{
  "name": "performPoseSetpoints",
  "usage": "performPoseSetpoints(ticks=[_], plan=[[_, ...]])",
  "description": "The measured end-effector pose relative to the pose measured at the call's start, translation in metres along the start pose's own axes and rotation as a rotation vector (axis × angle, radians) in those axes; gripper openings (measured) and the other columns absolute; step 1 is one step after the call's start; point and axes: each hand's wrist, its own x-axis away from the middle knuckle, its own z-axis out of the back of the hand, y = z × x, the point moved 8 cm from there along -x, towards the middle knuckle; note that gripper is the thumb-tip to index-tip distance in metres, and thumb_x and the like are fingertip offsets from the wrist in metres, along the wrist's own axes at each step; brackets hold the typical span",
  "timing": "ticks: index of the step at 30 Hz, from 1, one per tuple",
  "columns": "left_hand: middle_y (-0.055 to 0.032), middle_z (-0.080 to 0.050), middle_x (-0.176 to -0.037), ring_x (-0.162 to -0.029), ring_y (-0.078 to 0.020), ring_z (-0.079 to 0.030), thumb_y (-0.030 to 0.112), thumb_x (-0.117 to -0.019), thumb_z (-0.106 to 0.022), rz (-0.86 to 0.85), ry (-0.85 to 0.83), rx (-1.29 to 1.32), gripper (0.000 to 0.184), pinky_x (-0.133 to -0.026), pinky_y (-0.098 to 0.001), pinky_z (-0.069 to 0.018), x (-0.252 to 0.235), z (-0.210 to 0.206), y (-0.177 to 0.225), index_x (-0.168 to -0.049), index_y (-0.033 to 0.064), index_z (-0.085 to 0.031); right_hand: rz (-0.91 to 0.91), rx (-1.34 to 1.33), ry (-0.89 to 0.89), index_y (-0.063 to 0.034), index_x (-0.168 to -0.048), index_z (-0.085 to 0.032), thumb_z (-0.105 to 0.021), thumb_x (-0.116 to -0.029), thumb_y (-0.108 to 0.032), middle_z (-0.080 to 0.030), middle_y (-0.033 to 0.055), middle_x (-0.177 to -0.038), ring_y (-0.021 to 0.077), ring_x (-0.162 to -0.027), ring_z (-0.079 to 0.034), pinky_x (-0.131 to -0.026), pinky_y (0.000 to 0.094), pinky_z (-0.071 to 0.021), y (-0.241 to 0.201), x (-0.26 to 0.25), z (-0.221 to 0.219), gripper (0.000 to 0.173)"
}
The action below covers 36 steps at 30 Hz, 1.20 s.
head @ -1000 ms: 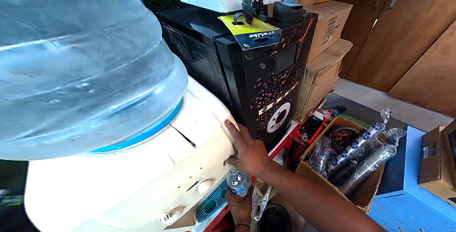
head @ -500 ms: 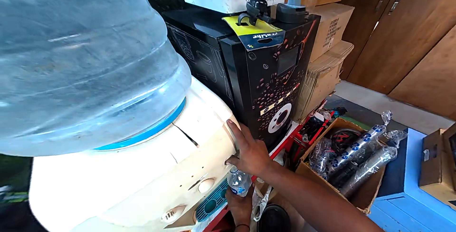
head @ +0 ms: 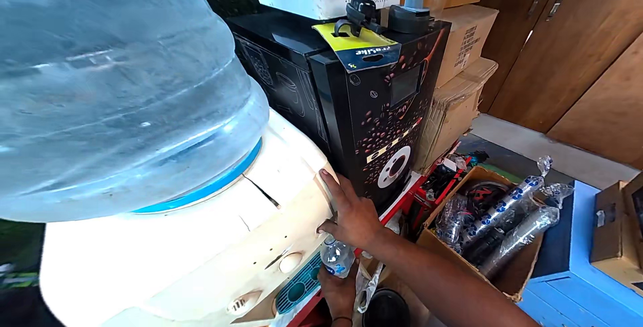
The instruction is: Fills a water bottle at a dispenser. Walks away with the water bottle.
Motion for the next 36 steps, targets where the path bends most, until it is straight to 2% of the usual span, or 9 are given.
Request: performPoseSetpoints(ticks=[3,12,36], plan=[[-0.0340,-0.049,-0.142,-0.132,-0.0420,-0.051,0.031,-0.0641,-0.097,-0.006,-0.004,0.006,0.113,-0.115,-0.0520,-0.0407,0.0006,0.0005,0.0019,-0.150,-0.0093,-0.035,-0.008,0.000,-0.001,-0.0399,-0.165,-0.016,-0.089,-0.0769,-0.037,-0.030,0.0068,-0.166,0.0216,-0.067,-0.067,-0.060,0.0467,-0.0601,-0.0012,0.0003,0.0015,0.114],[-0.0322,-0.051,-0.141,-0.131,-0.0401,-0.052,0.033,-0.0643,-0.097,-0.021,0.002,0.007,0.113,-0.114,-0.0506,-0.0419,0.0001,0.0002,0.0003,-0.150,-0.0079,-0.036,0.005,-0.006,0.024,-0.0393,-0.165,-0.019,-0.089,-0.0765,-0.038,-0.031,0.0065,-0.166,0.0214,-0.068,-0.067,-0.060,0.0456,-0.0597,0.0001,0.0005,0.0009,0.113],[-0.0330,-0.049,-0.142,-0.132,-0.0413,-0.051,0.033,-0.0646,-0.097,-0.002,-0.004,-0.008,0.114,-0.114,-0.0513,-0.0411,0.0004,0.0007,0.0003,-0.151,-0.0082,-0.035,0.006,-0.014,0.011,-0.0390,-0.165,-0.016,-0.089,-0.0777,-0.038,-0.030,0.0067,-0.166,0.0223,-0.070,-0.068,-0.061,0.0472,-0.0600,0.0003,0.0007,0.0000,0.113]])
